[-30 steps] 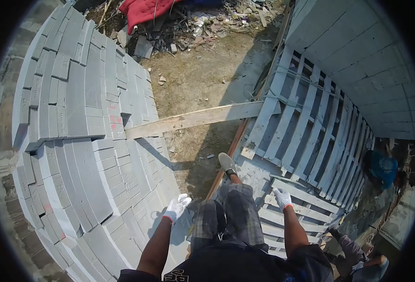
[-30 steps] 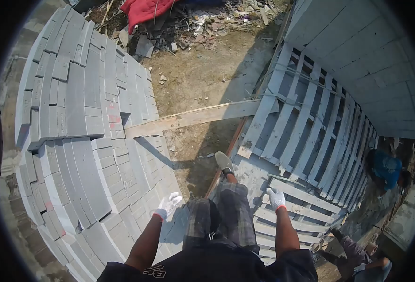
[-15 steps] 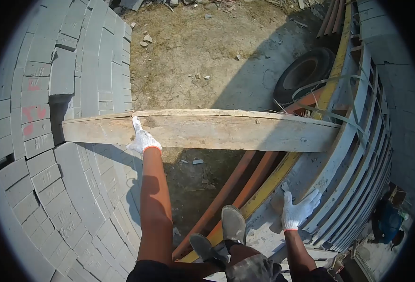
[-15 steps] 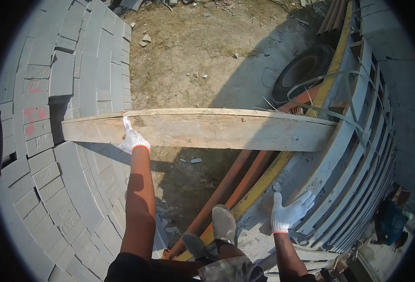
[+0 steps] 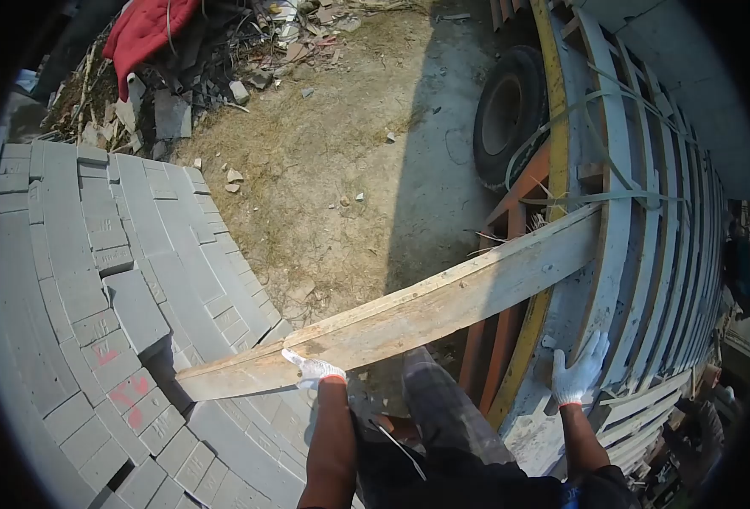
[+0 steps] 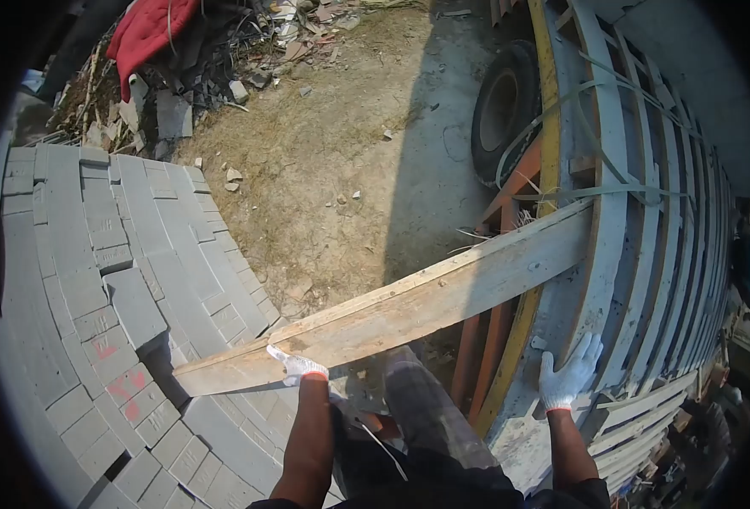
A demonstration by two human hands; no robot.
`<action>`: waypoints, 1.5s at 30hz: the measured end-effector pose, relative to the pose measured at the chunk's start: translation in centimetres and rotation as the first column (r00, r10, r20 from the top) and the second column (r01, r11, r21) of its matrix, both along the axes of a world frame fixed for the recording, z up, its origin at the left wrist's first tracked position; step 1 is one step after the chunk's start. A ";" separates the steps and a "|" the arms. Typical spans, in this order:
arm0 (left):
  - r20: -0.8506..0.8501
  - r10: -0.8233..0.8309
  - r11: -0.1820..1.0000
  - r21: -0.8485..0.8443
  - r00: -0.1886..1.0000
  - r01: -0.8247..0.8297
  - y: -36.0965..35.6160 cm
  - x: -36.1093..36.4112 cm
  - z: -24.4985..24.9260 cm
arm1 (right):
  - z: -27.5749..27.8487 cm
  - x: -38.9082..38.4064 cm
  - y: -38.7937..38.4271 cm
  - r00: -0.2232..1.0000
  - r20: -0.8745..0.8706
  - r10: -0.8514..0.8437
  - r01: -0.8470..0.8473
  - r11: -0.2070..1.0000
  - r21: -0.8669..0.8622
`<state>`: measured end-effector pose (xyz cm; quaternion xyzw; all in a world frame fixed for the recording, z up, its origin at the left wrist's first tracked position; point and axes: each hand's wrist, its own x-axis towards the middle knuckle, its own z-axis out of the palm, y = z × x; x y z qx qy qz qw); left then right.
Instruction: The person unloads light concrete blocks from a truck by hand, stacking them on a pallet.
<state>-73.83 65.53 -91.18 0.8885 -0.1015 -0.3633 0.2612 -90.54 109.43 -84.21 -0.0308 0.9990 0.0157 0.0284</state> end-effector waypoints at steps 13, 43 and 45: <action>0.421 -0.845 -0.504 -0.424 -0.329 0.753 4.3 22.4 -28.3 | -2.4 1.5 1.9 0.952 -0.304 0.041 -0.125 0.957 -0.261; -0.776 -0.260 0.765 -0.529 0.575 -0.367 -17.2 19.6 -13.7 | -18.0 -3.0 -20.7 0.912 0.396 0.109 0.378 -0.599 -0.705; -0.802 -0.509 0.633 -0.594 0.311 -0.496 -17.5 19.3 -14.7 | -18.2 -3.4 -20.1 0.949 0.269 0.163 0.313 -0.581 -0.751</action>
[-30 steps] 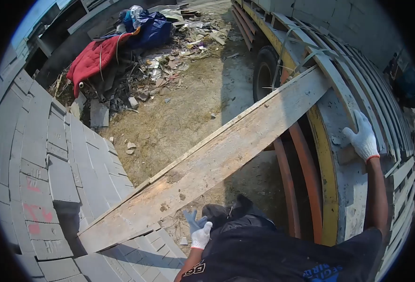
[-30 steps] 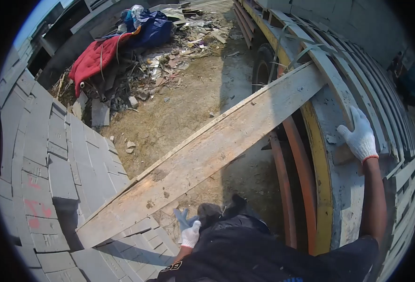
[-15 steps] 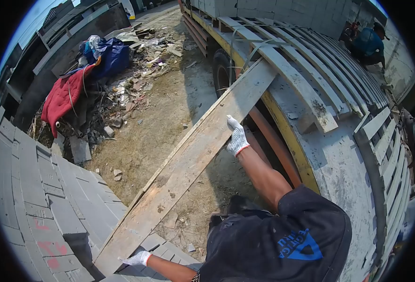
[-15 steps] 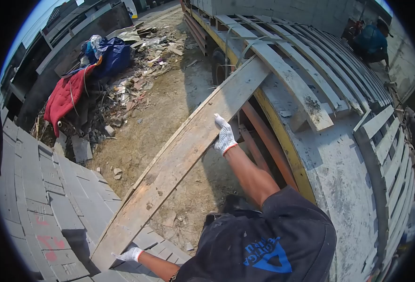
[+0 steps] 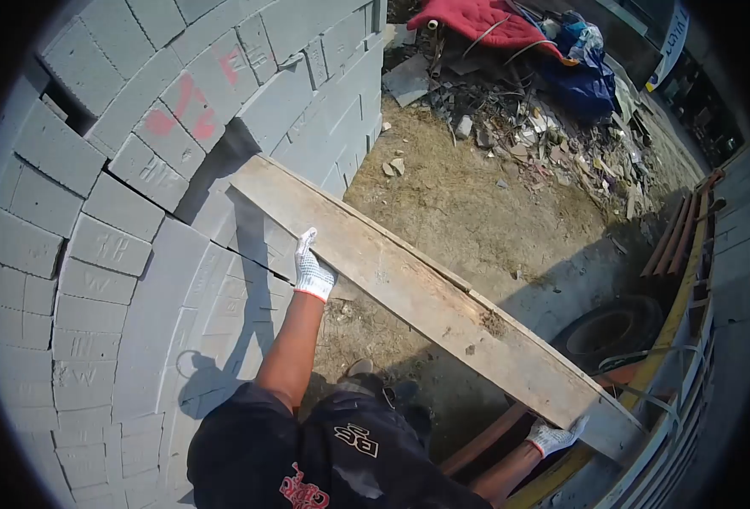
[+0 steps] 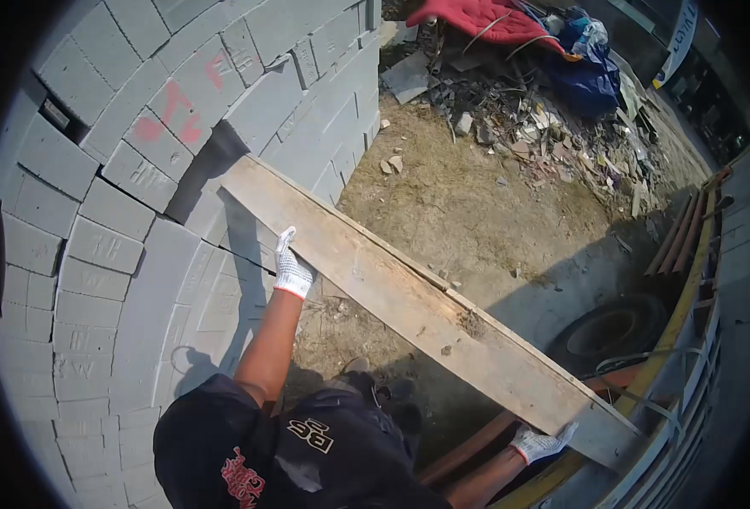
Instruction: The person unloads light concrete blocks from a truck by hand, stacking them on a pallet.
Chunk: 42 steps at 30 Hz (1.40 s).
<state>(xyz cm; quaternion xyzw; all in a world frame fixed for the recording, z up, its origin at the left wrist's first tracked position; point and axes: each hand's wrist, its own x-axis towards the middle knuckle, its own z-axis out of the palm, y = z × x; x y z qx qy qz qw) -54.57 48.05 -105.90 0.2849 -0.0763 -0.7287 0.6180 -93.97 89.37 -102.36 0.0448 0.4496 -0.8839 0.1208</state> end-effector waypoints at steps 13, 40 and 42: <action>-0.031 -0.221 0.966 0.130 0.975 0.223 0.7 -10.9 6.8 | 2.2 -5.8 6.6 0.904 0.158 -0.398 0.372 0.912 0.171; 0.047 -0.709 0.650 0.429 0.704 0.627 -52.1 -43.1 -5.7 | -2.5 -12.2 -30.1 0.674 0.245 -0.697 0.584 0.706 0.400; 0.170 -0.761 0.631 0.420 0.626 0.652 -55.8 -45.0 -10.6 | -3.5 -14.8 -33.6 0.671 0.265 -0.692 0.557 0.707 0.435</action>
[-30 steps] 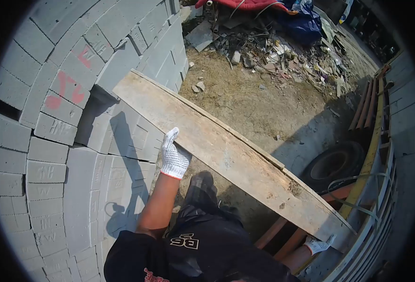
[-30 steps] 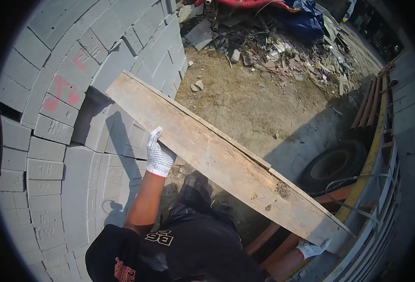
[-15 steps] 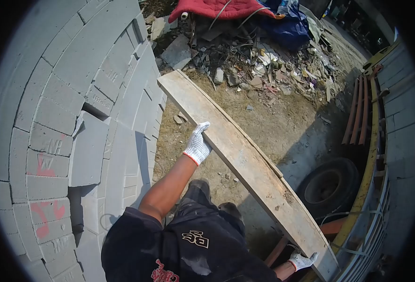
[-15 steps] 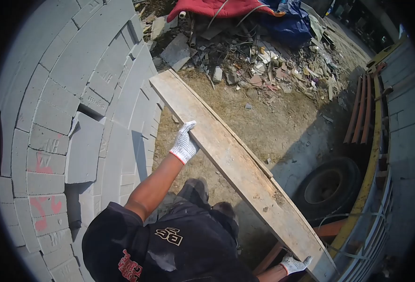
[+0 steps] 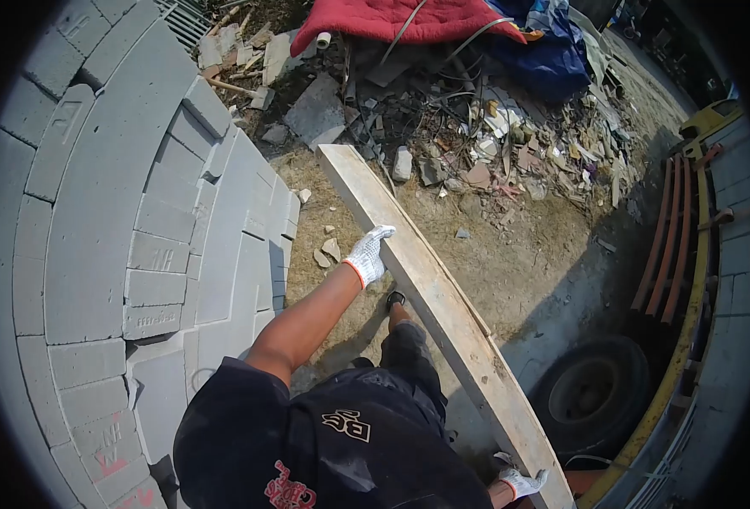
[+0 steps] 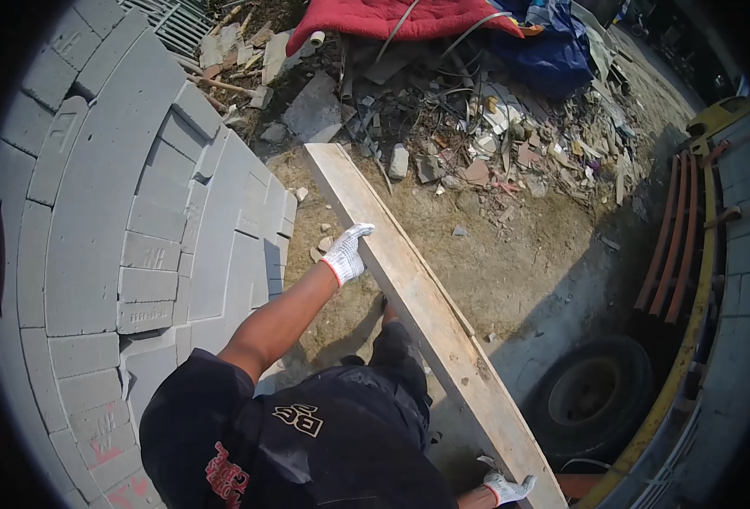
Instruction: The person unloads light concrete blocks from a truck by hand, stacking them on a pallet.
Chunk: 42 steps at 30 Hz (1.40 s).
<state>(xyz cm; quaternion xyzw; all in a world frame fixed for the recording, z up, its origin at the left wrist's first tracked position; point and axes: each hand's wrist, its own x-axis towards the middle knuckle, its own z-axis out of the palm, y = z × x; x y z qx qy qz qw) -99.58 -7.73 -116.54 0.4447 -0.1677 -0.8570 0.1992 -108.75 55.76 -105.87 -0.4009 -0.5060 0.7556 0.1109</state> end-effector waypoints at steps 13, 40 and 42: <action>0.501 0.051 0.998 -0.002 0.864 -0.058 -22.0 -3.1 -3.4 | -11.0 -14.2 -23.2 0.851 0.372 0.372 -0.315 0.927 -0.206; 0.636 0.418 0.868 -0.069 0.649 -0.492 -52.3 9.5 -3.2 | -17.5 -27.9 -73.6 0.795 0.451 0.405 -0.254 0.898 -0.360; 0.517 0.421 0.858 0.039 0.745 -0.512 -51.7 9.1 -3.4 | -17.4 -30.8 -75.2 0.774 0.480 0.412 -0.278 0.903 -0.328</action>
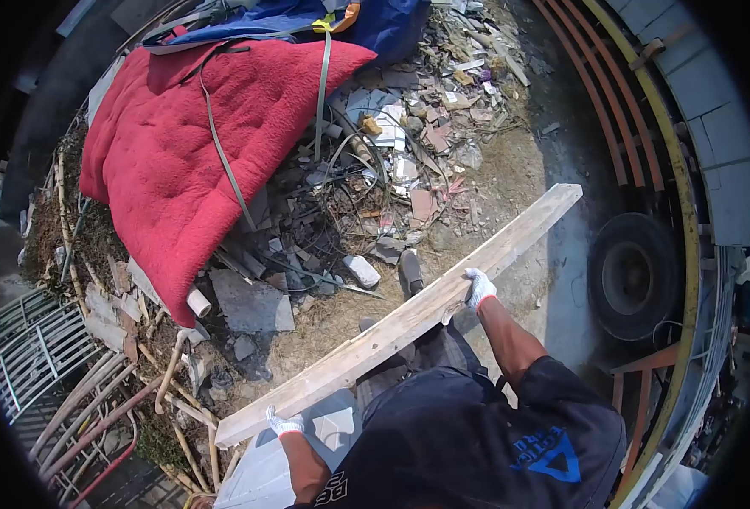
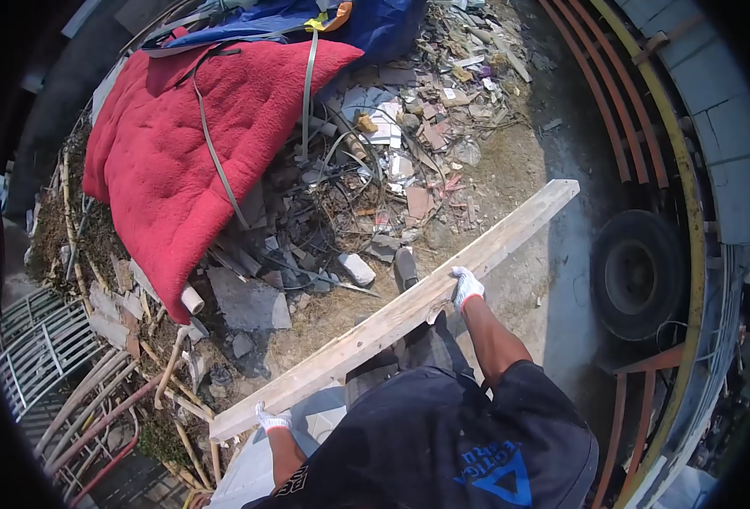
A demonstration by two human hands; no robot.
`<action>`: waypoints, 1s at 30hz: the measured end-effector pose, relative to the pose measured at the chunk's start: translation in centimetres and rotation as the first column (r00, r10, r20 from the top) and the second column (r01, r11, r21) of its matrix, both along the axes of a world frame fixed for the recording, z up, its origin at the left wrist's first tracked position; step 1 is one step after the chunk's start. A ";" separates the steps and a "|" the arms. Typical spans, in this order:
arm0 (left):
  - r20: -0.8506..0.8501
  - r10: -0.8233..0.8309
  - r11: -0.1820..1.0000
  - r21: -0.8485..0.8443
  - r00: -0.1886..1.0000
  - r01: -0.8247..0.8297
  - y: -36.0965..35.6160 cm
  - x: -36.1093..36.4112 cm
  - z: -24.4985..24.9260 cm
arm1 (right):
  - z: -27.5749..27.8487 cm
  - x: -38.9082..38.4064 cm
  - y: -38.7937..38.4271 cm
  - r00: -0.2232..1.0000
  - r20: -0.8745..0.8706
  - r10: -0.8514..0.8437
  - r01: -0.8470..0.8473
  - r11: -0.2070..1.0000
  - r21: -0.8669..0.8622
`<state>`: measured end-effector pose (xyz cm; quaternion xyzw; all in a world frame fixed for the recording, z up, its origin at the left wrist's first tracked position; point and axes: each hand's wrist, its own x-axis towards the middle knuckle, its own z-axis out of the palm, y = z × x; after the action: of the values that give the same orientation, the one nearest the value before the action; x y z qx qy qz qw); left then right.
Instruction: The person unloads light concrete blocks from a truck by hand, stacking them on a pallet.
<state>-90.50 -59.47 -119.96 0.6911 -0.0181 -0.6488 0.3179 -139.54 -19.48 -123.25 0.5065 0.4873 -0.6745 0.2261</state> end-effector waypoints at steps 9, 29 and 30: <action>0.086 0.080 0.992 0.090 0.993 -0.087 4.2 -5.1 0.2 | -3.2 -11.9 -2.4 0.981 0.080 0.177 -0.186 0.974 0.129; 0.166 0.199 0.975 0.064 0.966 -0.212 5.0 -9.7 -3.6 | -4.4 -21.4 -10.4 0.705 0.152 0.692 -0.689 0.720 -0.084; 0.154 0.197 0.977 0.057 0.968 -0.207 4.0 -8.9 -3.7 | -4.5 -20.3 -11.6 0.703 0.152 0.695 -0.692 0.717 -0.084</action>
<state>-99.38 -55.42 -123.68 0.7464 0.0525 -0.5605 0.3548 -159.88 -31.06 -127.72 0.3402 0.6135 -0.4985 0.5093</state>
